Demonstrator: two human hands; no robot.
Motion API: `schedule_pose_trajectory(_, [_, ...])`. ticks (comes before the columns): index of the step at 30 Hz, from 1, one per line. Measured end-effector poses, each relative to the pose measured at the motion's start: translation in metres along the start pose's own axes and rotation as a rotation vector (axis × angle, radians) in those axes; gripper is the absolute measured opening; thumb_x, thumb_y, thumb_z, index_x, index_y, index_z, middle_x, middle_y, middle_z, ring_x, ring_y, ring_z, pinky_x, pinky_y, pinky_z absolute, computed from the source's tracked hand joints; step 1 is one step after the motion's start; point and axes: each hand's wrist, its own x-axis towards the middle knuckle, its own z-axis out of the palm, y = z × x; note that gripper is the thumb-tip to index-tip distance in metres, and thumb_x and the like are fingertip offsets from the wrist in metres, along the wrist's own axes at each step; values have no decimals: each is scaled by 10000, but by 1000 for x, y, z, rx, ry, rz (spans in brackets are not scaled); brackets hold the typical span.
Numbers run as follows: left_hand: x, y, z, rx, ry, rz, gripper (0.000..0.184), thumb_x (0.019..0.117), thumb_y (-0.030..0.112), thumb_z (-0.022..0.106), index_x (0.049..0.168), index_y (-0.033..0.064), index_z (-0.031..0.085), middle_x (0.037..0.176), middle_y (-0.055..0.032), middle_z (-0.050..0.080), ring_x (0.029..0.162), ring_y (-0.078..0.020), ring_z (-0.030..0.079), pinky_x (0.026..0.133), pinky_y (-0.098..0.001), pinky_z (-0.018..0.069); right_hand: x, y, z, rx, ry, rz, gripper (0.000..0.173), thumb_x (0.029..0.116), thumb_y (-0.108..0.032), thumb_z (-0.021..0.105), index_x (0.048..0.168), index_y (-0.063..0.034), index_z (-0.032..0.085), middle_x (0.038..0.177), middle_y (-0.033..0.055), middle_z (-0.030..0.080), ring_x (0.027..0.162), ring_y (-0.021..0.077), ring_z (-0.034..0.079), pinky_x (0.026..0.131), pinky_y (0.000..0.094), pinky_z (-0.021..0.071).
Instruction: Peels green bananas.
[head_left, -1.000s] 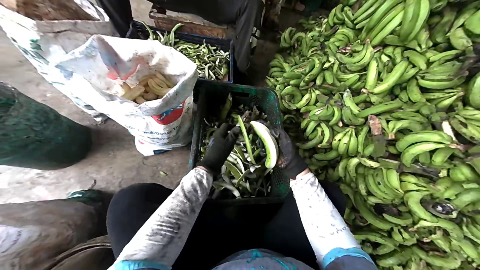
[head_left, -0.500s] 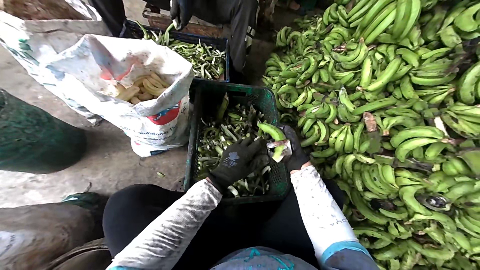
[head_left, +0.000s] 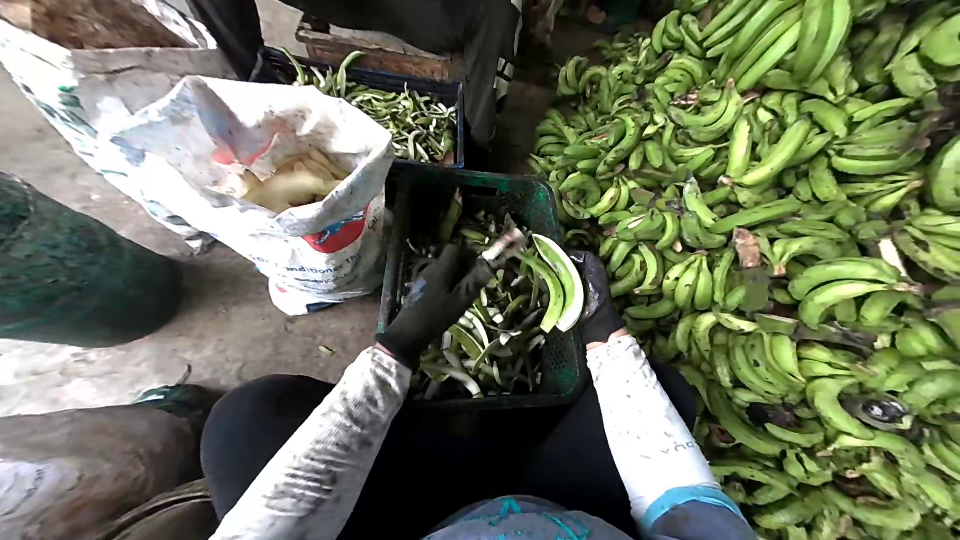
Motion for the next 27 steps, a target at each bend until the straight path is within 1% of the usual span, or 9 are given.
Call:
schedule_pose_trajectory(3, [-9, 12, 16, -97, -232, 128, 303, 1004, 339, 617, 1176, 91, 647, 886, -16, 661, 726, -93, 625, 657, -310, 561, 1, -1, -5, -5, -27, -27, 254, 1079, -258, 463, 1236, -132, 617, 995, -15, 678, 853, 46, 649, 753, 244, 573])
schedule_pose_trajectory(7, [-15, 14, 37, -101, -390, 194, 303, 1000, 314, 618, 1175, 70, 660, 951, -23, 671, 813, -81, 639, 759, -299, 567, 13, 7, -11, 242, -153, 215, 369, 1067, -428, 399, 1128, -159, 644, 810, -21, 670, 647, 56, 644, 564, 227, 564])
schedule_pose_trajectory(11, [-9, 1, 45, 126, -271, 222, 295, 984, 265, 655, 1208, 73, 666, 1060, -94, 678, 934, -194, 667, 856, -428, 568, 6, 15, -4, 96, -147, 214, 297, 1078, -364, 418, 1155, -172, 631, 843, -30, 663, 691, 40, 634, 595, 219, 555])
schedule_pose_trajectory(17, [1, -6, 46, 449, 175, 141, 322, 949, 220, 705, 1230, 71, 649, 1098, -211, 647, 992, -418, 644, 794, -587, 539, 7, 23, 3, 97, -186, 210, 350, 1088, -414, 387, 1134, -181, 644, 840, -28, 667, 687, 47, 637, 584, 214, 553])
schedule_pose_trajectory(19, [8, -10, 30, 375, 225, 31, 339, 1019, 282, 618, 1280, 65, 619, 1172, -213, 645, 1076, -397, 641, 902, -592, 531, 5, 25, 0, 142, -172, 227, 384, 1088, -431, 373, 1200, -175, 637, 881, -3, 688, 712, 75, 659, 601, 240, 573])
schedule_pose_trajectory(21, [11, -12, 6, 254, 270, -36, 449, 1051, 443, 529, 1291, 66, 573, 1139, -207, 637, 1015, -367, 651, 863, -585, 535, 6, 22, 0, 218, -140, 278, 382, 1085, -410, 386, 1171, -138, 639, 847, 30, 682, 663, 105, 656, 570, 263, 576])
schedule_pose_trajectory(23, [15, -14, -13, 199, 297, -81, 537, 1030, 589, 468, 1282, 124, 561, 1075, -145, 648, 940, -295, 659, 802, -552, 544, 14, 20, 1, 322, -105, 361, 408, 1062, -404, 376, 1081, -94, 640, 766, 51, 663, 584, 127, 646, 511, 271, 569])
schedule_pose_trajectory(25, [18, -7, -26, 225, 238, -139, 502, 1037, 534, 501, 1249, 89, 597, 1038, -151, 666, 948, -305, 664, 844, -576, 532, 22, 20, 1, 335, -46, 375, 417, 1069, -394, 355, 1069, -78, 627, 747, 63, 645, 582, 144, 637, 517, 290, 569])
schedule_pose_trajectory(27, [12, 4, -31, 371, 35, -268, 452, 1042, 462, 544, 1219, 54, 623, 1060, -196, 677, 997, -376, 665, 878, -635, 510, 32, 25, 10, 262, 71, 385, 436, 1075, -391, 308, 1015, -71, 599, 684, 64, 605, 513, 146, 587, 453, 296, 529])
